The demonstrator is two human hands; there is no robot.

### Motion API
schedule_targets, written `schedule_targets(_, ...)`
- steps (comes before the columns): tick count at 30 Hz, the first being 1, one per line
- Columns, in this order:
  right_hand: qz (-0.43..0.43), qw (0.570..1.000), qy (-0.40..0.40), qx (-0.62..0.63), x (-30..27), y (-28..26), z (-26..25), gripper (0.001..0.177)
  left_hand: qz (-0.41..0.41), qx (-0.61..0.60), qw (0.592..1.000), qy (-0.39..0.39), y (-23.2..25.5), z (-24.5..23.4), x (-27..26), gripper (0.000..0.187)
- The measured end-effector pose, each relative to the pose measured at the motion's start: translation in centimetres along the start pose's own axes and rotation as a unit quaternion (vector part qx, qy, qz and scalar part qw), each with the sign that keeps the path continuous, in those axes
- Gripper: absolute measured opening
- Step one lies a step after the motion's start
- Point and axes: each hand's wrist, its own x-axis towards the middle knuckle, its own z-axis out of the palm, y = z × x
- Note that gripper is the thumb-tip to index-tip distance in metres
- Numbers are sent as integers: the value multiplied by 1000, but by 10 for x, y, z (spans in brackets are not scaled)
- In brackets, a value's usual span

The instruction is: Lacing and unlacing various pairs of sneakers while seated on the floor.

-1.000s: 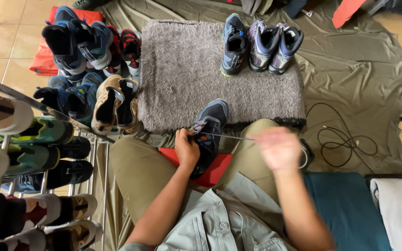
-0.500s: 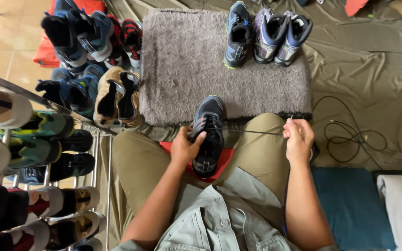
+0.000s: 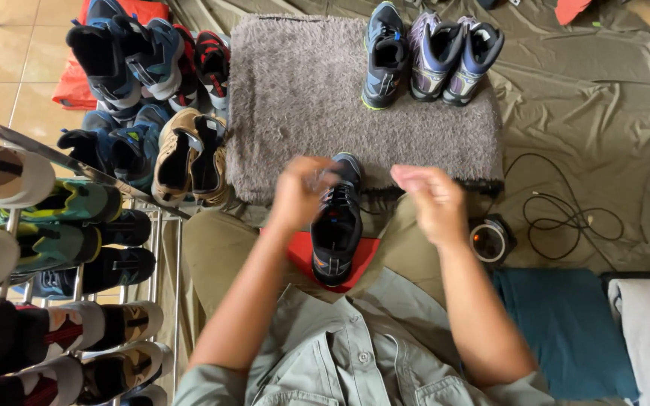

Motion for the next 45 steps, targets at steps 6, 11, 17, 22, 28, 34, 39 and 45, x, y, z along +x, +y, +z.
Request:
schedule_targets(6, -8, 993, -106, 42, -6, 39, 31, 4, -32, -383, 919, -90, 37, 51, -24, 15)
schedule_targets(11, 14, 993, -109, 36, -8, 36, 38, 17, -17, -387, 920, -50, 33, 20, -13, 6)
schedule_targets(17, 75, 946, -118, -291, -37, 110, 33, 28, 51, 0, 995, 83, 24, -28, -7, 2)
schedule_targets(22, 160, 922, -132, -326, -57, 134, 27, 31, 76, 248, 965, -28, -31, 39, -52, 10)
schedule_targets(28, 316, 938, -105, -100, -57, 148, 6, 33, 143, 294, 945, -26, -36, 67, -70, 11)
schedule_targets(34, 325, 937, -110, -61, -50, 152, 8, 36, 208, 286, 935, -15, -47, 73, -59, 20)
schedule_targets(39, 336, 936, -98, -44, -45, 152, 8, 19, 216, 292, 932, -1, -46, 76, -53, 17)
schedule_targets(45, 281, 951, -96, -89, -48, 183, 12, 9, 206, 251, 946, -12, -46, 73, -61, 11)
